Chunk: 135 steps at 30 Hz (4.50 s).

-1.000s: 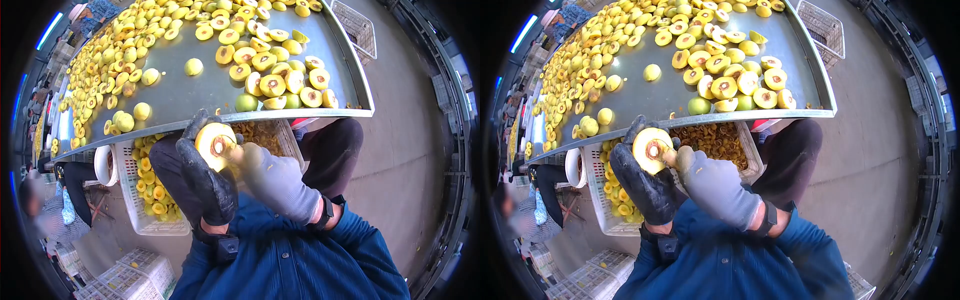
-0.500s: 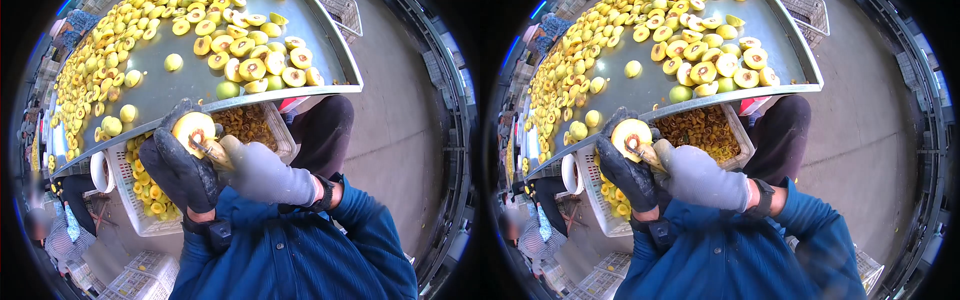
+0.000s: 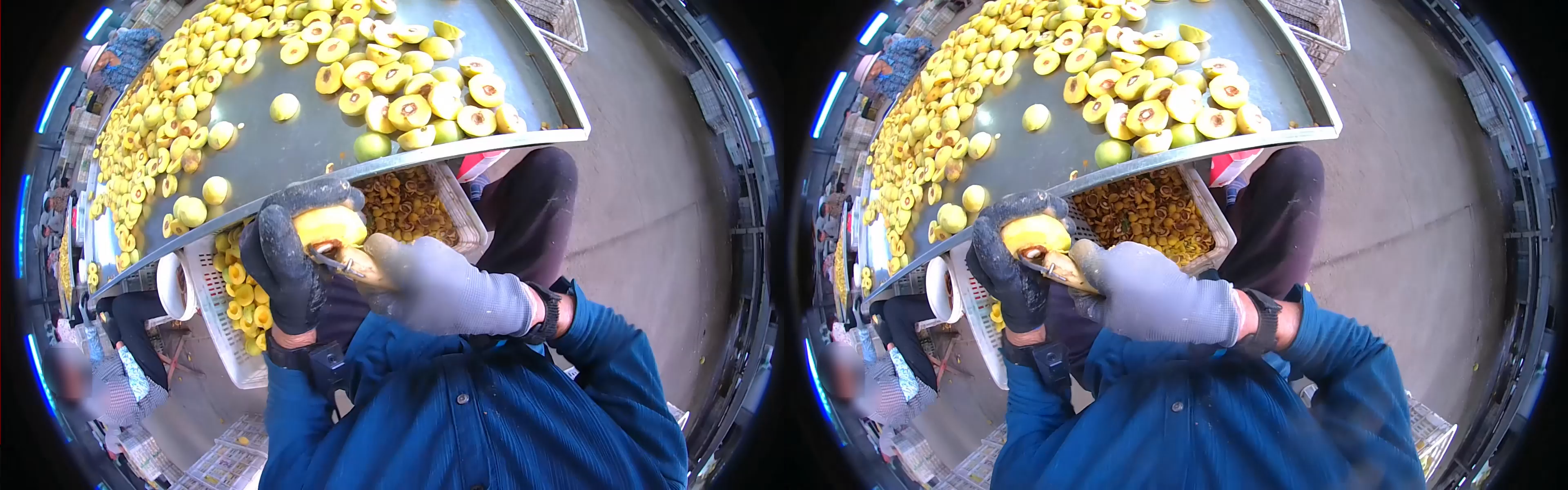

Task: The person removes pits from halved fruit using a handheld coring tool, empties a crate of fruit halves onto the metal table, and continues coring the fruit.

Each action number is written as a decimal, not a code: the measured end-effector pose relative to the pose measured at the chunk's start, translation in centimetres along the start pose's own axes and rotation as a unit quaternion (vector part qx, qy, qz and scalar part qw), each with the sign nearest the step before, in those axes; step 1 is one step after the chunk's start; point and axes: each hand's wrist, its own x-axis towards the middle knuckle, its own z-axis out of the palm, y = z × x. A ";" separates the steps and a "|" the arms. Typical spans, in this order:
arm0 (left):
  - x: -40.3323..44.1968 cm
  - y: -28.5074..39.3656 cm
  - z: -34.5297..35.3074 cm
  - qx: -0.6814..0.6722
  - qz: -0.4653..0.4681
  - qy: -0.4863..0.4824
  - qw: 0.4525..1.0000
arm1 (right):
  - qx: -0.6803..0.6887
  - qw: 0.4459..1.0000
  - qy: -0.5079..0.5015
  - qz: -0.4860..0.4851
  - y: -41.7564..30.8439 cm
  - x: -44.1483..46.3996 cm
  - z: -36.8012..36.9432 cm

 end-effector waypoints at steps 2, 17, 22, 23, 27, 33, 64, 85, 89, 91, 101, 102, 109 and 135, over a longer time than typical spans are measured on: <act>0.3 -0.3 -0.7 -0.012 0.010 -0.044 0.999 | -0.027 0.999 -0.012 0.012 -0.1 -0.2 -0.5; -0.5 -0.6 3.3 -0.304 -0.050 0.050 0.950 | 0.119 0.988 -0.093 0.024 0.5 0.7 -0.9; -1.2 -1.2 3.2 -0.295 -0.066 0.015 0.953 | 0.222 0.966 -0.133 0.018 2.7 0.4 0.4; -1.3 -1.3 3.3 -0.291 -0.052 -0.001 0.955 | 0.254 0.945 -0.200 0.049 3.8 0.7 0.7; -1.6 -1.3 3.8 -0.342 -0.067 0.016 0.937 | 0.255 0.954 -0.153 -0.028 4.9 1.4 1.6; -0.8 -0.2 4.1 -0.282 -0.182 0.208 0.919 | 0.330 0.912 -0.189 0.155 2.3 0.7 -1.5; 11.0 -16.4 11.4 0.176 -0.045 -0.172 0.968 | -0.096 0.980 -0.021 0.174 15.5 -4.7 -1.1; 1.9 0.3 4.8 0.066 -0.055 -0.016 0.996 | -0.057 0.988 0.137 0.043 3.8 5.6 -6.5; 1.2 0.5 4.1 0.040 -0.046 0.044 0.997 | -0.074 0.980 0.180 -0.041 1.1 3.1 -4.2; 0.8 0.6 4.1 0.039 -0.041 0.063 0.996 | -0.133 0.969 0.196 -0.074 2.6 2.5 -1.5; 0.2 2.3 4.2 -0.179 -0.148 0.145 0.962 | -0.254 0.954 0.141 -0.073 1.0 2.2 -1.9; 0.4 2.5 4.4 -0.128 -0.139 0.157 0.969 | -0.254 0.956 0.129 -0.068 1.1 2.1 -1.8; 0.6 1.4 4.4 0.057 -0.063 0.193 0.977 | -0.276 0.952 0.125 -0.049 1.5 2.5 -0.8; 0.2 0.4 4.5 0.010 -0.061 0.141 0.988 | -0.114 0.988 -0.099 0.043 1.0 3.0 -5.0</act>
